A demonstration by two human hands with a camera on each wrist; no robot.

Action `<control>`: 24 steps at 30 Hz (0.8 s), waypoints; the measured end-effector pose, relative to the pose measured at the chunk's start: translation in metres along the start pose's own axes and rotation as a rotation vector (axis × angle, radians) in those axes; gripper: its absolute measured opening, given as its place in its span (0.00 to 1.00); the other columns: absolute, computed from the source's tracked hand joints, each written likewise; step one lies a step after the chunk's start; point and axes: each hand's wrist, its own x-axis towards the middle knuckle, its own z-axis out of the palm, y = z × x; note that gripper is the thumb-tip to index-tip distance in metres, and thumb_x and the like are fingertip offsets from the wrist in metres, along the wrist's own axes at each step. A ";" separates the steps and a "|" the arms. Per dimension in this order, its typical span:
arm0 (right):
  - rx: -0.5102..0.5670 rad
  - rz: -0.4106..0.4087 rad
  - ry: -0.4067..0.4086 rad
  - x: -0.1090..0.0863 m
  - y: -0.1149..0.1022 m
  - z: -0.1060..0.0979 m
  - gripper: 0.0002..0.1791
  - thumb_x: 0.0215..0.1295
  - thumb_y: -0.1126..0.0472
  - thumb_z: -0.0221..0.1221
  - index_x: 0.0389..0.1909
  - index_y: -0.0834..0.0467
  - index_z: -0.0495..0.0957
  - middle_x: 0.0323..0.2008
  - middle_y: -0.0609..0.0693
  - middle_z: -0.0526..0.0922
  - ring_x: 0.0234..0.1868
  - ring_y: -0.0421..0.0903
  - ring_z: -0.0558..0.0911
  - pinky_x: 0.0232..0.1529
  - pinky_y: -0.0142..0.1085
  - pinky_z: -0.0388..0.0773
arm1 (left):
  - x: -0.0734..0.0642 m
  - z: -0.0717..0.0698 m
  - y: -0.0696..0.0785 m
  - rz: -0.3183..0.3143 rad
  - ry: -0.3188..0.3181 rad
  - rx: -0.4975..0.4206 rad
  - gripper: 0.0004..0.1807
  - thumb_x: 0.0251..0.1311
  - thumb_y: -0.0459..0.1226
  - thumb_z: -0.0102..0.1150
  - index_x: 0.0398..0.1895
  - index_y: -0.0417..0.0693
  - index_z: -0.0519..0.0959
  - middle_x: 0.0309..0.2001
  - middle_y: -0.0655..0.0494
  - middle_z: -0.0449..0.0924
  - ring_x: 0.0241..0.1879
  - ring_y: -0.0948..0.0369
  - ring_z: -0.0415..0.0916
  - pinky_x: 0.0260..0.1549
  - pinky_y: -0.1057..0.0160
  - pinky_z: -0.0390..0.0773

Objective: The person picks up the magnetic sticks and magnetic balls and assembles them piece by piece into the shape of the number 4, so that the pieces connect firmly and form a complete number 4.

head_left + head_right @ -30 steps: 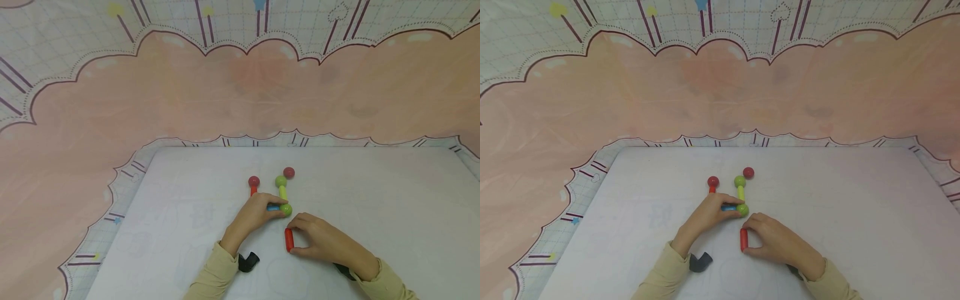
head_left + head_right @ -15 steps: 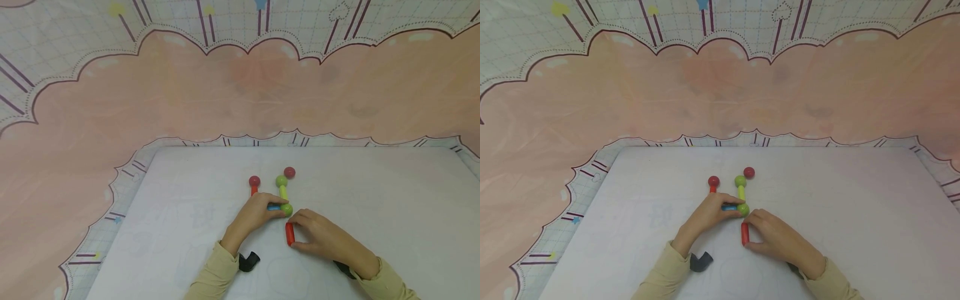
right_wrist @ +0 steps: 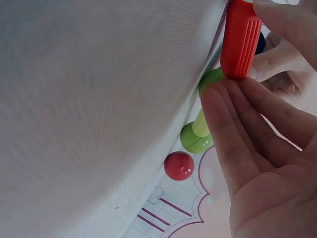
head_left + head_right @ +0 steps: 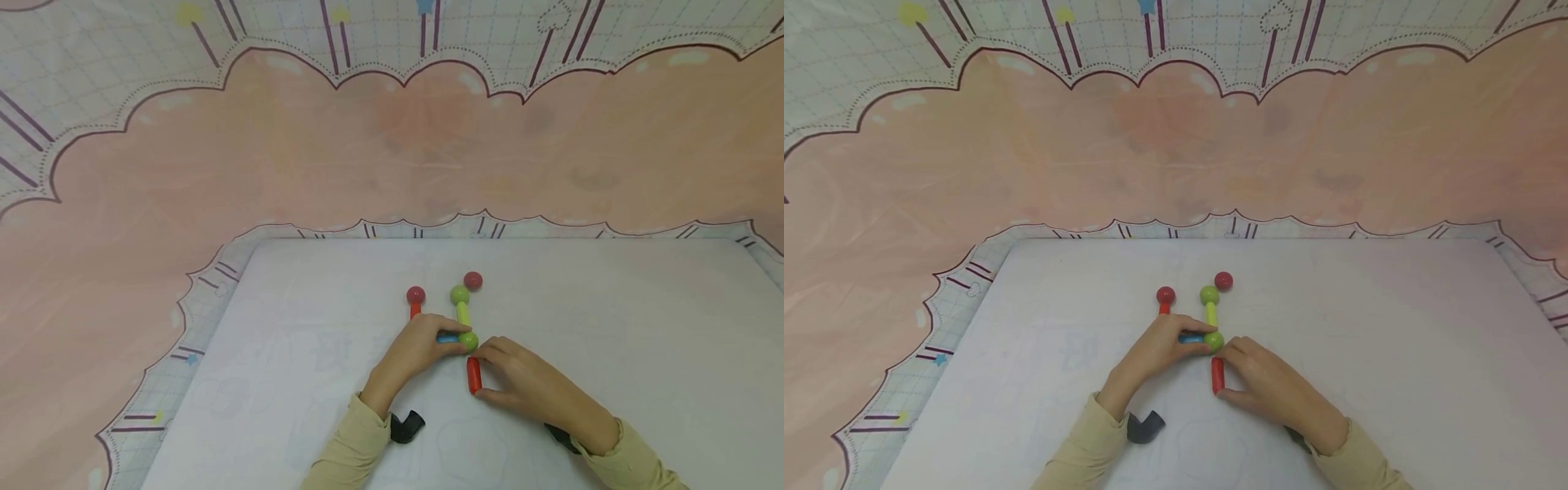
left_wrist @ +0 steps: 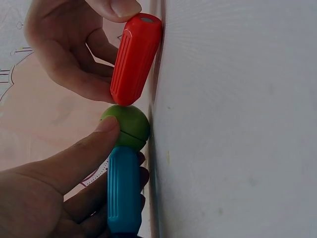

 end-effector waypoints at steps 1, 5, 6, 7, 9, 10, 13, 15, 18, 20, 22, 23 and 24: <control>-0.002 -0.002 0.004 0.000 0.000 0.000 0.26 0.52 0.54 0.75 0.50 0.59 0.81 0.47 0.46 0.81 0.47 0.40 0.79 0.49 0.38 0.82 | 0.000 0.000 0.000 -0.004 -0.001 -0.005 0.19 0.58 0.43 0.70 0.53 0.55 0.85 0.51 0.64 0.85 0.55 0.66 0.77 0.58 0.64 0.77; -0.009 -0.007 0.014 0.001 -0.001 0.000 0.26 0.52 0.55 0.75 0.51 0.59 0.80 0.47 0.46 0.81 0.47 0.41 0.79 0.49 0.38 0.82 | 0.000 0.000 0.000 -0.008 0.001 -0.010 0.18 0.58 0.42 0.70 0.53 0.55 0.85 0.51 0.64 0.85 0.56 0.66 0.77 0.58 0.65 0.76; -0.012 -0.006 0.016 0.001 -0.001 0.000 0.26 0.52 0.55 0.75 0.51 0.59 0.80 0.47 0.46 0.81 0.47 0.41 0.79 0.49 0.38 0.83 | 0.000 0.000 0.000 -0.010 0.001 -0.012 0.18 0.58 0.42 0.70 0.53 0.55 0.85 0.51 0.64 0.85 0.56 0.66 0.77 0.58 0.65 0.76; -0.011 -0.005 0.018 0.002 -0.001 0.000 0.26 0.52 0.55 0.75 0.51 0.59 0.80 0.47 0.47 0.80 0.48 0.41 0.79 0.49 0.39 0.82 | 0.000 0.000 0.000 -0.007 0.001 -0.008 0.18 0.57 0.42 0.70 0.53 0.55 0.85 0.51 0.64 0.85 0.56 0.66 0.77 0.57 0.65 0.76; -0.014 -0.001 0.019 0.002 -0.002 0.000 0.26 0.52 0.56 0.75 0.51 0.59 0.80 0.47 0.47 0.80 0.48 0.42 0.79 0.49 0.39 0.82 | 0.000 0.000 0.000 -0.002 0.002 -0.004 0.18 0.57 0.42 0.71 0.53 0.55 0.85 0.50 0.65 0.85 0.55 0.66 0.78 0.57 0.66 0.76; -0.015 0.002 0.019 0.002 -0.002 0.000 0.26 0.52 0.56 0.75 0.51 0.59 0.80 0.47 0.47 0.80 0.48 0.42 0.79 0.49 0.39 0.82 | 0.001 0.000 0.000 -0.002 0.002 -0.004 0.18 0.57 0.41 0.71 0.53 0.55 0.86 0.50 0.65 0.86 0.55 0.66 0.78 0.57 0.66 0.76; -0.024 0.006 0.022 0.002 -0.002 0.000 0.27 0.51 0.56 0.75 0.51 0.59 0.80 0.47 0.48 0.81 0.48 0.43 0.79 0.49 0.39 0.83 | 0.001 0.000 0.001 -0.003 0.001 -0.007 0.18 0.57 0.41 0.71 0.52 0.55 0.86 0.50 0.64 0.86 0.55 0.66 0.78 0.57 0.66 0.77; -0.028 0.005 0.025 0.003 -0.002 0.000 0.27 0.51 0.56 0.75 0.51 0.60 0.80 0.47 0.48 0.81 0.48 0.43 0.80 0.49 0.39 0.83 | 0.001 0.000 0.001 -0.005 0.001 -0.008 0.18 0.57 0.41 0.71 0.53 0.55 0.86 0.50 0.63 0.86 0.55 0.65 0.78 0.57 0.65 0.77; -0.032 0.003 0.034 0.003 -0.003 0.001 0.27 0.51 0.57 0.75 0.51 0.61 0.80 0.48 0.49 0.81 0.48 0.44 0.80 0.50 0.39 0.83 | 0.001 -0.001 0.001 -0.007 0.002 -0.004 0.19 0.57 0.41 0.71 0.53 0.55 0.86 0.51 0.63 0.85 0.55 0.65 0.78 0.57 0.65 0.77; -0.033 0.006 0.036 0.002 -0.003 0.001 0.28 0.51 0.57 0.76 0.52 0.62 0.80 0.48 0.50 0.81 0.48 0.44 0.80 0.50 0.40 0.83 | 0.001 -0.001 0.001 -0.010 0.002 -0.004 0.18 0.57 0.41 0.71 0.53 0.55 0.86 0.51 0.62 0.85 0.55 0.65 0.78 0.57 0.65 0.77; -0.038 0.010 0.038 0.002 -0.003 0.002 0.28 0.50 0.57 0.76 0.52 0.62 0.80 0.48 0.50 0.82 0.48 0.45 0.81 0.49 0.40 0.83 | 0.000 -0.001 0.001 -0.012 0.001 -0.004 0.18 0.57 0.41 0.71 0.52 0.55 0.86 0.51 0.62 0.85 0.55 0.65 0.78 0.57 0.64 0.76; -0.042 0.011 0.038 0.001 -0.003 0.002 0.28 0.50 0.57 0.76 0.52 0.63 0.80 0.48 0.51 0.82 0.48 0.45 0.81 0.49 0.40 0.83 | 0.000 0.000 0.001 -0.012 0.001 -0.004 0.18 0.57 0.41 0.71 0.52 0.55 0.86 0.51 0.63 0.85 0.55 0.65 0.78 0.58 0.64 0.76; -0.045 0.011 0.038 0.001 -0.003 0.003 0.29 0.50 0.58 0.76 0.52 0.63 0.80 0.47 0.51 0.82 0.48 0.46 0.81 0.49 0.40 0.83 | 0.000 0.000 0.001 -0.013 0.001 -0.002 0.18 0.57 0.41 0.71 0.52 0.55 0.86 0.51 0.63 0.85 0.55 0.65 0.78 0.58 0.64 0.76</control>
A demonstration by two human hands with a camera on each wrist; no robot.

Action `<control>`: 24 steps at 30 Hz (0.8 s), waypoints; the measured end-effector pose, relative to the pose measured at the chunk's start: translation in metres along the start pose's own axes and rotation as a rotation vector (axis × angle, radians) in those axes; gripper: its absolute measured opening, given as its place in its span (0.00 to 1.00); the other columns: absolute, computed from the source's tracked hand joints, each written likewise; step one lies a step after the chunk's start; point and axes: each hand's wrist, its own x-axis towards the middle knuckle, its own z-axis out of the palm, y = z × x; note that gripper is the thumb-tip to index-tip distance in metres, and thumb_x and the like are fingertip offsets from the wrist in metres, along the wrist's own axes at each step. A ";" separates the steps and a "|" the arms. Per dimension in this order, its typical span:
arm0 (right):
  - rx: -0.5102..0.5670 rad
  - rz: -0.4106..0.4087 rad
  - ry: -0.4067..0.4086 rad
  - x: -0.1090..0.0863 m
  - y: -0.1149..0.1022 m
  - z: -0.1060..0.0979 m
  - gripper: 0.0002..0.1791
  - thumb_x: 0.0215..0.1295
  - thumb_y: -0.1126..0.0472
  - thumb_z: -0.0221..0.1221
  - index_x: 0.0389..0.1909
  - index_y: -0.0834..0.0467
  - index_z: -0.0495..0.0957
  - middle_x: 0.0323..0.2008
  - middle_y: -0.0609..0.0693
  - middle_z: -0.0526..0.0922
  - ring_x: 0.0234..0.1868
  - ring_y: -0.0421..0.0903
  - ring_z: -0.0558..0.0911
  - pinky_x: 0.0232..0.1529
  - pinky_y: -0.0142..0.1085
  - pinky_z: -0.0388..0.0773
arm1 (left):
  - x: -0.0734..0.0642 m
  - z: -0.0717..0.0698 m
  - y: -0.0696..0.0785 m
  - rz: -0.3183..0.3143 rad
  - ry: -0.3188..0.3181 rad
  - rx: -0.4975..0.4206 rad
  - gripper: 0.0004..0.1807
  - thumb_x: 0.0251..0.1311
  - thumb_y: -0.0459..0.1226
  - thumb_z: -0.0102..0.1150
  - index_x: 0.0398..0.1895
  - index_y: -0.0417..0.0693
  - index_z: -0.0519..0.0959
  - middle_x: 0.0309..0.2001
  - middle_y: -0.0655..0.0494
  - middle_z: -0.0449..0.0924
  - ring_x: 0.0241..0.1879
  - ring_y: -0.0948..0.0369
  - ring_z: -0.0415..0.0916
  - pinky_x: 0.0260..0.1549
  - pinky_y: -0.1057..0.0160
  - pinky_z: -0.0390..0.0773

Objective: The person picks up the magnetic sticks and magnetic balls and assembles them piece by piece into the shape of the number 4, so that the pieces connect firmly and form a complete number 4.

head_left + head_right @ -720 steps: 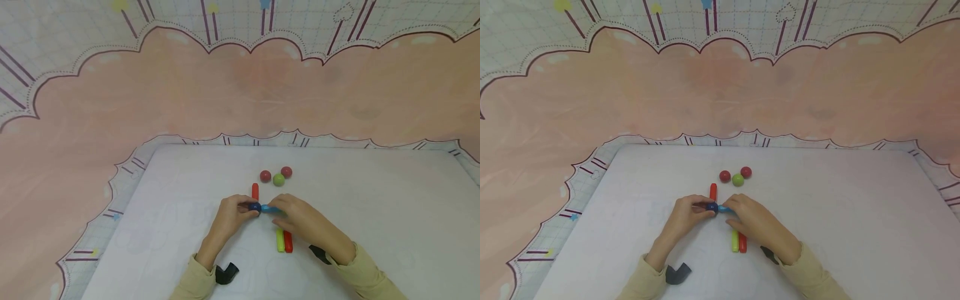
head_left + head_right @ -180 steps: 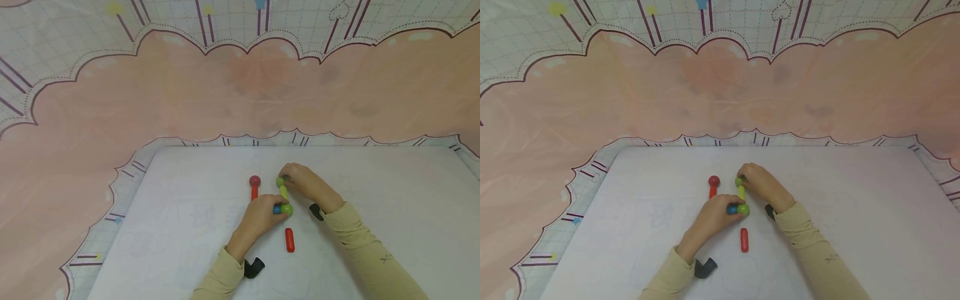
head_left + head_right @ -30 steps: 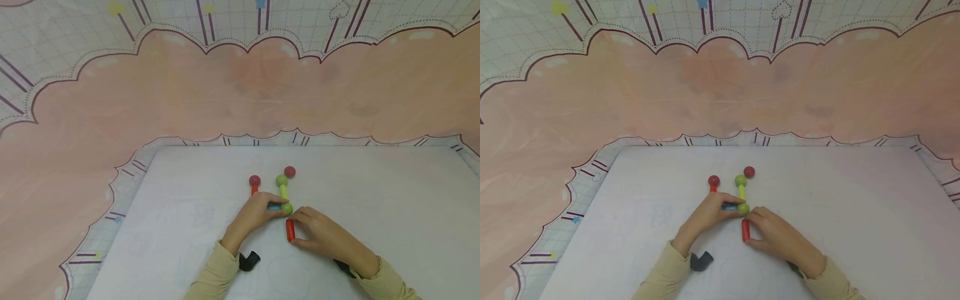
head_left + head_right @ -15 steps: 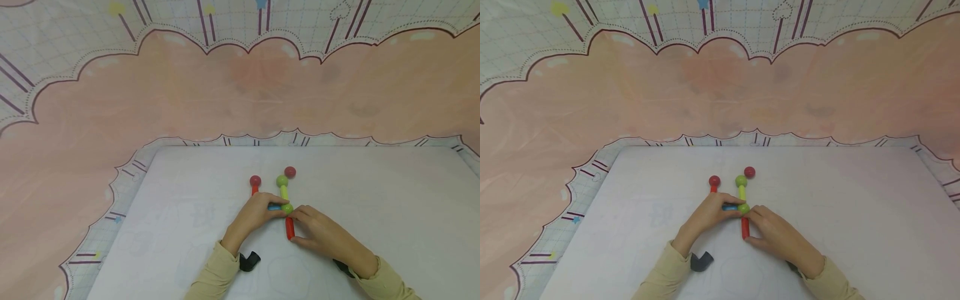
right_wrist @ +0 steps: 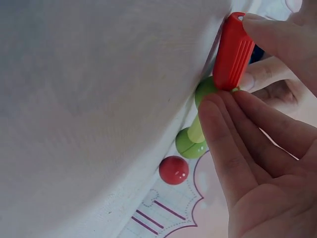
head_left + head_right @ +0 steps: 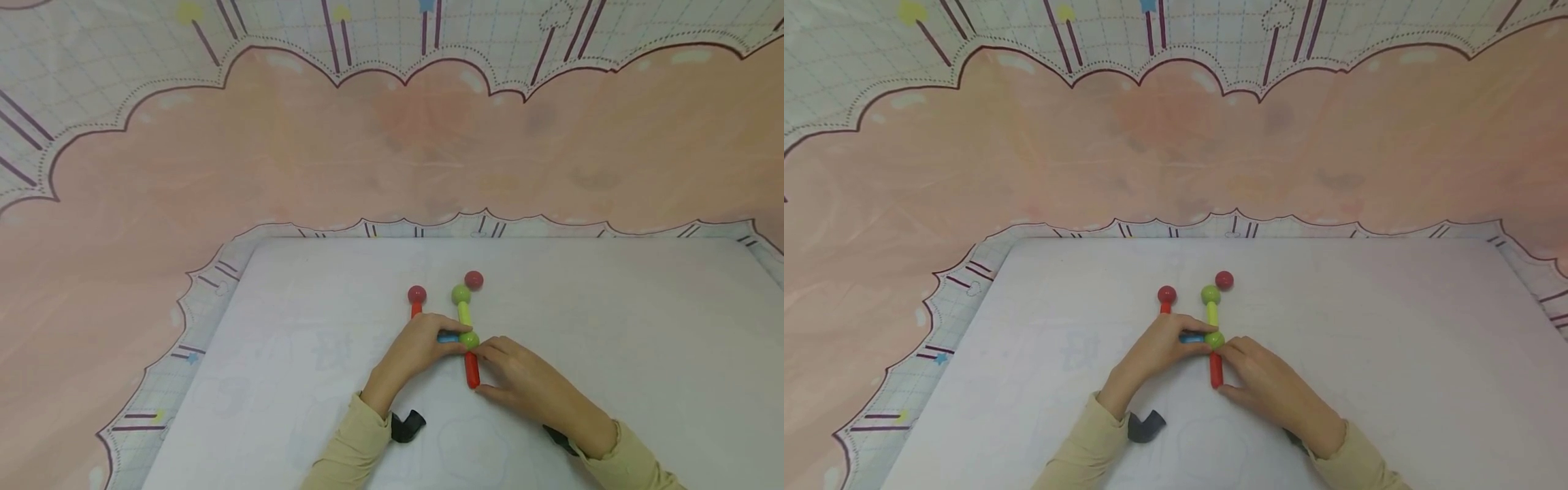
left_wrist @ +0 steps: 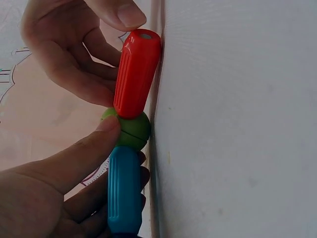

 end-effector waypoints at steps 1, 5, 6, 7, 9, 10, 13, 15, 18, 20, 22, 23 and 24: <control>-0.004 -0.001 0.001 0.000 0.000 0.000 0.29 0.49 0.58 0.76 0.52 0.63 0.80 0.47 0.51 0.82 0.48 0.46 0.81 0.49 0.40 0.83 | 0.000 0.000 0.000 0.001 0.000 0.002 0.18 0.57 0.41 0.71 0.52 0.55 0.86 0.51 0.63 0.85 0.55 0.64 0.78 0.58 0.64 0.76; -0.016 -0.008 0.008 -0.001 0.000 0.001 0.29 0.49 0.58 0.77 0.52 0.64 0.81 0.47 0.52 0.82 0.48 0.46 0.81 0.48 0.40 0.83 | 0.000 0.000 0.001 0.006 0.004 0.008 0.17 0.57 0.41 0.71 0.52 0.56 0.86 0.51 0.62 0.85 0.55 0.64 0.78 0.58 0.64 0.76; -0.016 -0.011 0.011 -0.001 0.001 0.001 0.29 0.49 0.58 0.77 0.52 0.64 0.81 0.47 0.52 0.82 0.48 0.46 0.81 0.48 0.40 0.83 | 0.000 0.000 0.001 0.007 0.004 0.008 0.17 0.57 0.41 0.71 0.52 0.56 0.86 0.51 0.62 0.85 0.55 0.64 0.78 0.57 0.64 0.76; -0.015 -0.014 0.014 -0.001 0.001 0.002 0.29 0.49 0.58 0.77 0.52 0.64 0.81 0.46 0.52 0.82 0.48 0.46 0.82 0.48 0.40 0.83 | 0.000 0.000 0.001 0.007 0.004 0.008 0.17 0.57 0.41 0.71 0.52 0.56 0.86 0.51 0.62 0.85 0.55 0.64 0.78 0.57 0.64 0.76; -0.013 -0.022 0.019 0.000 0.001 0.001 0.29 0.49 0.58 0.76 0.52 0.64 0.81 0.46 0.51 0.82 0.47 0.45 0.82 0.48 0.40 0.83 | 0.000 0.000 0.001 0.008 0.004 0.009 0.17 0.57 0.41 0.71 0.52 0.56 0.86 0.51 0.62 0.85 0.55 0.64 0.78 0.57 0.64 0.76; -0.012 -0.026 0.021 0.000 0.001 0.001 0.28 0.49 0.58 0.76 0.52 0.64 0.81 0.46 0.51 0.82 0.47 0.45 0.82 0.48 0.40 0.83 | 0.000 0.000 0.000 0.008 0.004 0.010 0.17 0.57 0.41 0.71 0.52 0.56 0.86 0.51 0.63 0.85 0.55 0.64 0.78 0.57 0.64 0.76; -0.011 -0.032 0.023 0.000 0.001 0.001 0.28 0.49 0.58 0.76 0.51 0.64 0.81 0.46 0.51 0.82 0.47 0.45 0.82 0.48 0.40 0.83 | 0.000 0.001 0.000 0.007 0.004 0.012 0.17 0.57 0.41 0.71 0.52 0.56 0.86 0.51 0.63 0.85 0.55 0.64 0.78 0.57 0.64 0.76; -0.015 -0.033 0.018 0.000 0.001 0.000 0.28 0.49 0.58 0.76 0.51 0.64 0.81 0.46 0.51 0.82 0.47 0.45 0.82 0.48 0.40 0.83 | 0.001 0.001 0.000 0.007 0.004 0.011 0.17 0.57 0.41 0.71 0.52 0.56 0.86 0.50 0.63 0.85 0.55 0.65 0.78 0.57 0.64 0.76; -0.020 -0.032 0.007 0.001 0.000 -0.001 0.28 0.49 0.58 0.77 0.51 0.63 0.81 0.46 0.51 0.82 0.47 0.45 0.81 0.48 0.40 0.83 | 0.001 0.001 -0.001 0.005 0.002 0.007 0.17 0.57 0.41 0.71 0.52 0.56 0.86 0.51 0.63 0.85 0.55 0.65 0.78 0.57 0.64 0.76; -0.023 -0.033 0.001 0.001 0.000 -0.002 0.28 0.49 0.58 0.76 0.51 0.63 0.81 0.46 0.51 0.82 0.47 0.44 0.81 0.48 0.39 0.83 | 0.001 0.002 -0.001 0.004 0.000 0.008 0.18 0.57 0.41 0.70 0.52 0.56 0.86 0.51 0.64 0.85 0.55 0.65 0.78 0.57 0.65 0.76; -0.026 -0.034 -0.002 0.002 0.000 -0.003 0.28 0.49 0.57 0.76 0.51 0.63 0.81 0.46 0.50 0.82 0.47 0.44 0.82 0.48 0.39 0.83 | 0.001 0.002 -0.001 0.003 -0.002 0.008 0.18 0.57 0.41 0.70 0.52 0.56 0.86 0.51 0.64 0.85 0.55 0.65 0.78 0.57 0.65 0.76; -0.027 -0.036 -0.005 0.002 0.000 -0.003 0.28 0.49 0.57 0.76 0.52 0.63 0.81 0.46 0.50 0.83 0.47 0.44 0.82 0.48 0.40 0.83 | 0.001 0.002 -0.002 0.005 -0.002 0.011 0.18 0.57 0.41 0.70 0.52 0.57 0.86 0.51 0.64 0.85 0.55 0.65 0.78 0.57 0.65 0.76; -0.026 -0.037 -0.005 0.002 0.000 -0.003 0.28 0.49 0.57 0.76 0.52 0.62 0.81 0.46 0.50 0.83 0.47 0.44 0.82 0.48 0.39 0.83 | 0.001 0.002 -0.002 0.006 -0.001 0.012 0.18 0.57 0.42 0.70 0.52 0.57 0.86 0.51 0.64 0.85 0.55 0.65 0.77 0.57 0.65 0.76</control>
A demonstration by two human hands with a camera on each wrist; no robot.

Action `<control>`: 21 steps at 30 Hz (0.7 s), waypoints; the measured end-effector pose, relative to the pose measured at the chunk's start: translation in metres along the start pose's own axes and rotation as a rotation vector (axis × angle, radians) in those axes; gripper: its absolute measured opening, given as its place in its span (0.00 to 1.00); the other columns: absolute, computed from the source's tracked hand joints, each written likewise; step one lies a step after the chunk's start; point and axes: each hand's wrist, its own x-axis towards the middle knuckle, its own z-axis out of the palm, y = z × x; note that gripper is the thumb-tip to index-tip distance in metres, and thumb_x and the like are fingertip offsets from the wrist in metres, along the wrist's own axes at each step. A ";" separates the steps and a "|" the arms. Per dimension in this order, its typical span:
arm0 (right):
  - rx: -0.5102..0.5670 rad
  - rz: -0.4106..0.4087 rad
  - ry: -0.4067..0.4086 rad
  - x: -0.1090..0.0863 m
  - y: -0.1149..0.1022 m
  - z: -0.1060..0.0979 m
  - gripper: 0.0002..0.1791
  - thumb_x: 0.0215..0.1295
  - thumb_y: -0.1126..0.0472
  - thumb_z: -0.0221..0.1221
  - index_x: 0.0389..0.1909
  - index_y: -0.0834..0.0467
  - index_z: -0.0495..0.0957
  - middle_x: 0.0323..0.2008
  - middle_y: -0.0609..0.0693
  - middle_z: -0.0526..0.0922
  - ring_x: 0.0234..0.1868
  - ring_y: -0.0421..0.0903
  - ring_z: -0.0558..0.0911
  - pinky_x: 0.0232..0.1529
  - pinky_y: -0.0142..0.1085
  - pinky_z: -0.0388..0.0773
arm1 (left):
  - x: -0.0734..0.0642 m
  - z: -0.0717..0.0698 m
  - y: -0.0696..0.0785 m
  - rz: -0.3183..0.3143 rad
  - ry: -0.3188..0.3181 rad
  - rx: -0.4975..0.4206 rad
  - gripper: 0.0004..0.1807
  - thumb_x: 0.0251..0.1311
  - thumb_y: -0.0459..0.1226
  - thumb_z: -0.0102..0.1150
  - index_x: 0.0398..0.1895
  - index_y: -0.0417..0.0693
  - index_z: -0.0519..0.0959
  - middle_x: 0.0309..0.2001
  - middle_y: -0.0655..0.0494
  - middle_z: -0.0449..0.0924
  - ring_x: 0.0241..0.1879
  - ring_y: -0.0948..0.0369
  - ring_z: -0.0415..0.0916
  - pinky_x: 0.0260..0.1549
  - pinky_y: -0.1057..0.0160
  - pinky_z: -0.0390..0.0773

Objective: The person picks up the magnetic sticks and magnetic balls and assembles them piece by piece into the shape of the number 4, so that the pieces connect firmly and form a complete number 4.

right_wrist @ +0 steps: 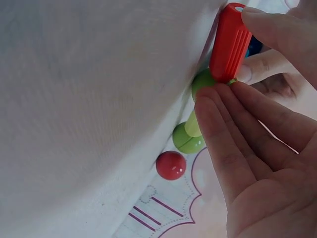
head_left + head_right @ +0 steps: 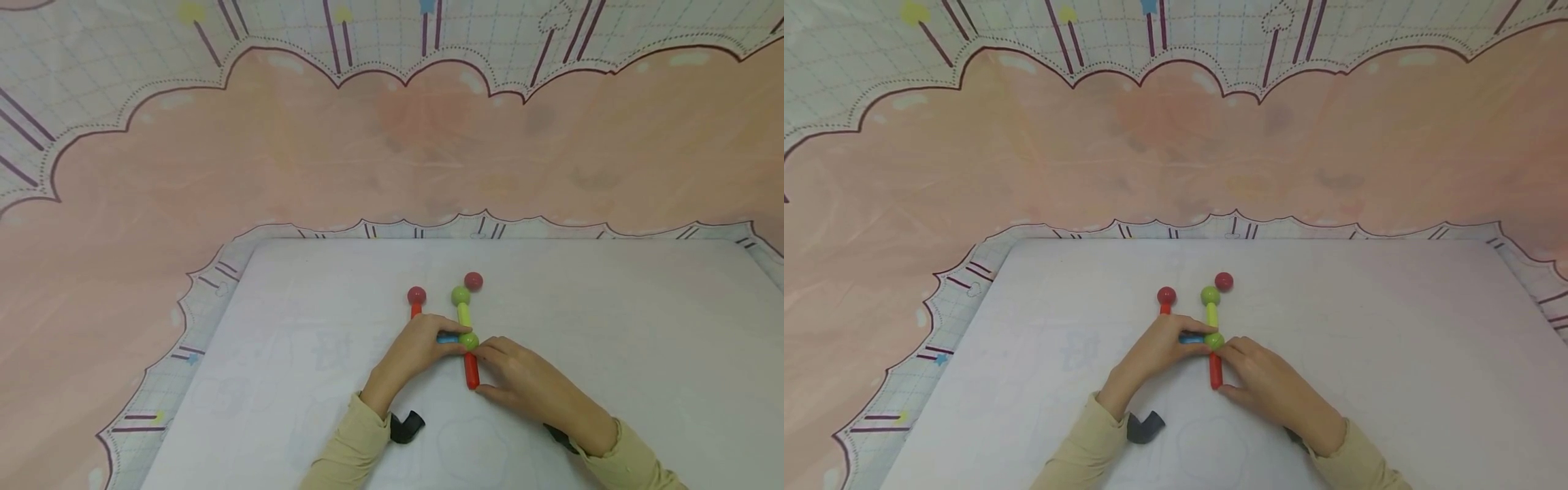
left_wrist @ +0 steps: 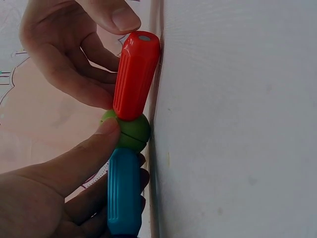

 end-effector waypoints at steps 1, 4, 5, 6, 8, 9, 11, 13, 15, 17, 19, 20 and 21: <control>0.002 -0.003 0.001 0.000 0.000 0.000 0.28 0.49 0.57 0.76 0.52 0.62 0.81 0.46 0.50 0.83 0.47 0.44 0.82 0.48 0.39 0.83 | 0.000 0.000 0.000 0.000 -0.001 0.000 0.18 0.57 0.42 0.70 0.52 0.57 0.86 0.51 0.64 0.85 0.55 0.66 0.77 0.57 0.65 0.76; 0.002 -0.010 0.002 0.000 0.002 -0.003 0.27 0.50 0.57 0.76 0.51 0.62 0.81 0.46 0.50 0.83 0.47 0.44 0.81 0.48 0.39 0.83 | 0.000 0.000 -0.001 0.002 0.002 0.000 0.18 0.57 0.42 0.70 0.52 0.57 0.86 0.51 0.65 0.85 0.55 0.66 0.77 0.57 0.65 0.76; 0.002 -0.013 0.003 0.000 0.003 -0.003 0.27 0.50 0.57 0.76 0.50 0.62 0.81 0.46 0.50 0.83 0.46 0.44 0.81 0.48 0.39 0.83 | 0.000 0.000 -0.001 0.002 0.003 -0.002 0.18 0.57 0.42 0.70 0.52 0.56 0.86 0.51 0.64 0.85 0.55 0.66 0.77 0.57 0.65 0.77; 0.000 -0.013 0.004 0.001 0.003 -0.005 0.26 0.50 0.56 0.76 0.49 0.62 0.81 0.45 0.50 0.83 0.46 0.44 0.81 0.48 0.39 0.83 | 0.000 0.001 -0.001 0.001 0.004 -0.003 0.18 0.57 0.42 0.70 0.53 0.56 0.86 0.51 0.64 0.85 0.55 0.66 0.77 0.57 0.65 0.77; -0.008 -0.013 0.007 0.001 0.005 -0.007 0.26 0.50 0.56 0.76 0.49 0.62 0.81 0.45 0.51 0.83 0.47 0.45 0.81 0.48 0.40 0.83 | 0.000 0.000 -0.001 0.001 0.004 -0.003 0.18 0.57 0.42 0.70 0.53 0.56 0.85 0.51 0.64 0.85 0.55 0.65 0.78 0.57 0.65 0.77; -0.009 -0.010 0.011 0.001 0.006 -0.008 0.26 0.50 0.56 0.76 0.49 0.62 0.81 0.45 0.51 0.83 0.47 0.46 0.81 0.48 0.40 0.83 | 0.000 0.000 -0.001 0.000 0.004 -0.003 0.18 0.58 0.42 0.70 0.53 0.56 0.85 0.51 0.64 0.85 0.55 0.65 0.77 0.57 0.65 0.77; -0.013 -0.003 0.020 0.003 0.008 -0.010 0.27 0.49 0.56 0.76 0.49 0.63 0.81 0.46 0.51 0.83 0.47 0.47 0.82 0.49 0.41 0.83 | 0.000 0.000 -0.001 0.000 0.003 -0.004 0.18 0.57 0.42 0.70 0.53 0.57 0.86 0.51 0.64 0.85 0.55 0.65 0.77 0.57 0.64 0.77; -0.011 0.001 0.033 0.004 0.010 -0.012 0.27 0.49 0.56 0.76 0.50 0.63 0.81 0.46 0.52 0.83 0.48 0.47 0.82 0.49 0.41 0.83 | 0.000 0.000 0.000 -0.005 0.002 -0.006 0.18 0.57 0.42 0.70 0.52 0.57 0.86 0.51 0.64 0.85 0.55 0.65 0.77 0.57 0.64 0.77; -0.006 0.008 0.044 0.006 0.013 -0.013 0.27 0.50 0.57 0.76 0.50 0.63 0.81 0.46 0.52 0.83 0.48 0.47 0.82 0.49 0.42 0.83 | 0.000 0.000 0.000 -0.011 0.001 -0.008 0.18 0.57 0.42 0.70 0.52 0.57 0.86 0.51 0.63 0.85 0.55 0.65 0.77 0.57 0.64 0.77; -0.001 0.018 0.047 0.009 0.017 -0.014 0.27 0.50 0.57 0.76 0.50 0.63 0.81 0.47 0.53 0.83 0.49 0.48 0.82 0.50 0.42 0.83 | 0.000 0.000 0.000 -0.015 0.000 -0.007 0.18 0.57 0.42 0.71 0.52 0.57 0.86 0.51 0.63 0.85 0.54 0.64 0.77 0.56 0.64 0.77; 0.003 0.039 0.044 0.011 0.019 -0.015 0.27 0.50 0.57 0.76 0.51 0.64 0.81 0.48 0.53 0.83 0.49 0.49 0.82 0.50 0.43 0.83 | 0.001 -0.001 0.000 -0.013 0.001 -0.003 0.18 0.57 0.42 0.71 0.52 0.56 0.86 0.51 0.62 0.85 0.53 0.64 0.77 0.56 0.64 0.77; 0.005 0.052 0.042 0.012 0.021 -0.016 0.27 0.51 0.58 0.75 0.51 0.63 0.81 0.48 0.54 0.83 0.49 0.49 0.82 0.50 0.44 0.83 | 0.001 -0.001 0.000 -0.011 0.000 -0.001 0.18 0.57 0.42 0.71 0.52 0.56 0.86 0.51 0.62 0.85 0.53 0.64 0.77 0.55 0.64 0.77; 0.005 0.065 0.039 0.013 0.022 -0.016 0.27 0.51 0.58 0.75 0.51 0.63 0.81 0.48 0.54 0.83 0.50 0.50 0.82 0.51 0.44 0.83 | 0.001 0.000 0.000 -0.009 -0.001 0.000 0.18 0.56 0.42 0.71 0.52 0.56 0.86 0.51 0.62 0.85 0.52 0.64 0.78 0.55 0.65 0.77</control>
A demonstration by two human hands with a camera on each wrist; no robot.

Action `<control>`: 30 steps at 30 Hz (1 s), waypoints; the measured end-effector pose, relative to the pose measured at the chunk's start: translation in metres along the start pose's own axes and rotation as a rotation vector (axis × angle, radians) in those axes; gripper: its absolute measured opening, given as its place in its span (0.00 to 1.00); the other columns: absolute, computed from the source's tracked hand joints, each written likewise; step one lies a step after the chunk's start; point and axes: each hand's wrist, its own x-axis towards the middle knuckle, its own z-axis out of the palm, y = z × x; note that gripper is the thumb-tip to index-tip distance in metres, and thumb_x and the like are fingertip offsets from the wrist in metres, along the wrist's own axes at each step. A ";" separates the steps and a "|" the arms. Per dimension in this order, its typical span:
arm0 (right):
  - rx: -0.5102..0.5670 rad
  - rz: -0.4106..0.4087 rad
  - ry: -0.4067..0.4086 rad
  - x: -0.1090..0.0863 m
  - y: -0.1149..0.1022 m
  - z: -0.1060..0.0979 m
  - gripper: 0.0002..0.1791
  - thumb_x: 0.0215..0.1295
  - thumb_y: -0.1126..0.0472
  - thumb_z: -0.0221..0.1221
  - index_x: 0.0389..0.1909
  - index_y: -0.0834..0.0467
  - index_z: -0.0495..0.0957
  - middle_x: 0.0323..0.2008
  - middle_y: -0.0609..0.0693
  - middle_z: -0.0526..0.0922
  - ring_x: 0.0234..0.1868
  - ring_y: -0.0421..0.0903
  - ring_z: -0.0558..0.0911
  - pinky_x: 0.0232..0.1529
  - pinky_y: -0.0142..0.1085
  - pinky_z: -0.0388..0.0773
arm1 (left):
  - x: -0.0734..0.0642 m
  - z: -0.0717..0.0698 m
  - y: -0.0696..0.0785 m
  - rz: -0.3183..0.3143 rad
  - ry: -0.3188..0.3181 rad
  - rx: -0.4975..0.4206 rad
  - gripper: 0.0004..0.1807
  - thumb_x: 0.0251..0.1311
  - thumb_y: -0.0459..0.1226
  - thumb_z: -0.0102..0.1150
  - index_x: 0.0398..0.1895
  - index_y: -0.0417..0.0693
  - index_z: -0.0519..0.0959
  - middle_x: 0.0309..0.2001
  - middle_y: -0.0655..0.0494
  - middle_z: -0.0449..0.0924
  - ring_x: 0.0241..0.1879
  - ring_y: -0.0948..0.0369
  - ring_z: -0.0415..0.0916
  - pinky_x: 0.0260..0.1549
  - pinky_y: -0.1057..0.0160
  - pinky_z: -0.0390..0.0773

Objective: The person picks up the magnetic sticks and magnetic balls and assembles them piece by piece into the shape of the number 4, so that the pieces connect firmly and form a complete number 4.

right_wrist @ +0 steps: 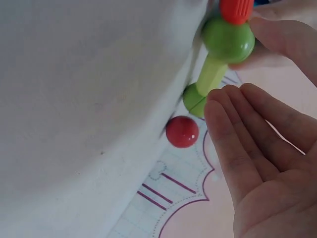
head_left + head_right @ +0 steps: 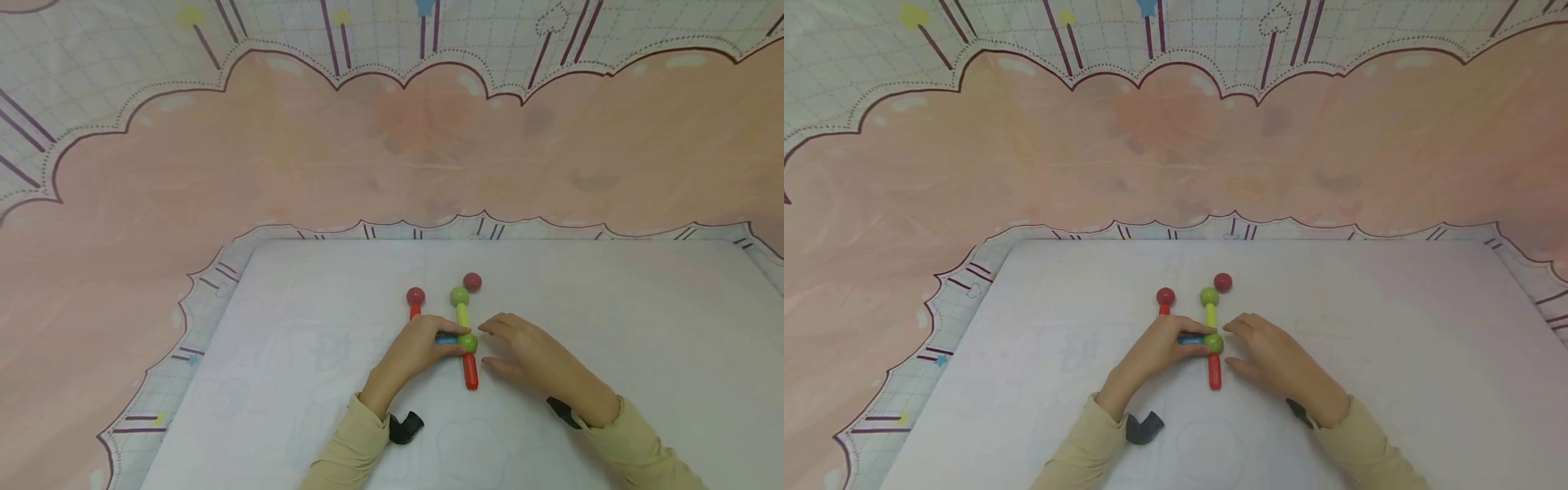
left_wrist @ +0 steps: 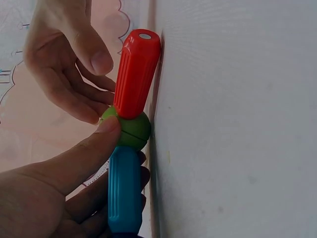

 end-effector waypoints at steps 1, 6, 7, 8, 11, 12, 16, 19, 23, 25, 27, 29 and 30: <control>0.003 0.009 -0.002 0.001 0.001 0.000 0.27 0.51 0.58 0.75 0.51 0.63 0.81 0.48 0.54 0.83 0.50 0.50 0.82 0.51 0.44 0.82 | 0.000 0.000 0.000 0.000 0.000 0.002 0.18 0.56 0.42 0.71 0.52 0.56 0.86 0.51 0.62 0.85 0.52 0.65 0.78 0.55 0.65 0.77; 0.011 0.017 0.006 0.007 0.006 -0.001 0.26 0.52 0.60 0.75 0.51 0.64 0.81 0.48 0.55 0.83 0.49 0.51 0.82 0.51 0.45 0.82 | 0.001 0.001 -0.001 -0.004 0.001 0.002 0.18 0.56 0.42 0.71 0.51 0.57 0.86 0.51 0.63 0.85 0.52 0.65 0.78 0.55 0.65 0.77; 0.011 0.013 0.009 0.008 0.007 -0.001 0.26 0.52 0.60 0.75 0.51 0.64 0.81 0.48 0.55 0.83 0.49 0.51 0.82 0.51 0.45 0.82 | 0.001 0.001 -0.001 -0.005 0.001 0.003 0.18 0.56 0.42 0.71 0.51 0.58 0.86 0.51 0.63 0.85 0.52 0.65 0.77 0.55 0.65 0.77; 0.010 0.011 0.013 0.009 0.008 -0.001 0.26 0.52 0.60 0.75 0.51 0.65 0.81 0.48 0.55 0.83 0.49 0.52 0.82 0.51 0.46 0.82 | 0.001 0.001 -0.001 -0.004 0.002 0.004 0.18 0.56 0.42 0.71 0.51 0.58 0.86 0.51 0.63 0.85 0.52 0.65 0.77 0.55 0.65 0.77; 0.005 0.006 0.022 0.014 0.012 0.000 0.26 0.52 0.60 0.75 0.51 0.65 0.80 0.48 0.56 0.83 0.50 0.52 0.82 0.51 0.47 0.82 | 0.000 0.001 -0.001 0.000 0.006 0.008 0.18 0.56 0.43 0.71 0.51 0.58 0.86 0.51 0.64 0.85 0.52 0.66 0.77 0.55 0.65 0.77; 0.005 0.004 0.025 0.015 0.013 0.000 0.26 0.52 0.60 0.75 0.51 0.65 0.80 0.48 0.56 0.83 0.50 0.52 0.82 0.51 0.47 0.82 | 0.000 0.001 -0.001 0.001 0.007 0.010 0.18 0.56 0.43 0.71 0.51 0.58 0.86 0.51 0.64 0.85 0.52 0.66 0.77 0.55 0.66 0.77; 0.002 0.019 0.024 0.021 0.015 0.000 0.26 0.52 0.61 0.75 0.52 0.66 0.80 0.48 0.56 0.83 0.50 0.53 0.82 0.52 0.47 0.82 | -0.001 0.001 0.000 0.009 0.013 0.014 0.18 0.57 0.43 0.71 0.52 0.59 0.86 0.51 0.64 0.85 0.53 0.66 0.77 0.54 0.66 0.77; -0.007 0.041 0.018 0.025 0.016 0.000 0.27 0.51 0.62 0.75 0.52 0.66 0.80 0.48 0.57 0.83 0.50 0.53 0.82 0.52 0.47 0.82 | -0.001 0.000 0.000 0.009 0.013 0.017 0.18 0.56 0.43 0.71 0.52 0.59 0.86 0.52 0.64 0.85 0.53 0.65 0.78 0.54 0.65 0.78; -0.023 0.051 0.023 0.030 0.017 0.000 0.27 0.52 0.62 0.75 0.52 0.65 0.80 0.48 0.57 0.83 0.51 0.54 0.82 0.52 0.48 0.82 | -0.002 0.000 0.001 0.007 0.007 0.014 0.18 0.56 0.43 0.71 0.52 0.59 0.86 0.52 0.63 0.85 0.53 0.65 0.78 0.54 0.65 0.78; -0.029 0.048 0.033 0.032 0.019 0.000 0.27 0.52 0.62 0.75 0.52 0.65 0.80 0.49 0.58 0.83 0.51 0.54 0.82 0.53 0.48 0.81 | -0.002 0.000 0.001 0.009 0.005 0.012 0.18 0.56 0.43 0.71 0.51 0.58 0.86 0.51 0.63 0.85 0.53 0.64 0.78 0.55 0.65 0.77; -0.026 0.046 0.041 0.035 0.020 0.001 0.27 0.52 0.62 0.75 0.53 0.65 0.79 0.50 0.58 0.83 0.52 0.55 0.81 0.54 0.48 0.81 | -0.001 0.000 0.000 0.009 0.004 0.014 0.17 0.57 0.43 0.71 0.51 0.58 0.86 0.51 0.64 0.85 0.53 0.64 0.78 0.55 0.65 0.77; -0.028 0.046 0.047 0.037 0.022 0.001 0.27 0.53 0.62 0.74 0.54 0.65 0.79 0.51 0.59 0.82 0.54 0.55 0.81 0.55 0.49 0.80 | -0.001 0.000 0.000 0.012 0.004 0.017 0.17 0.57 0.43 0.71 0.51 0.58 0.86 0.50 0.64 0.85 0.53 0.64 0.78 0.55 0.64 0.77; -0.027 0.049 0.046 0.039 0.023 0.001 0.27 0.53 0.62 0.74 0.54 0.65 0.79 0.51 0.59 0.82 0.54 0.55 0.80 0.56 0.49 0.79 | -0.001 0.000 0.000 0.012 0.004 0.018 0.17 0.57 0.43 0.71 0.51 0.58 0.86 0.50 0.65 0.85 0.53 0.64 0.78 0.56 0.64 0.77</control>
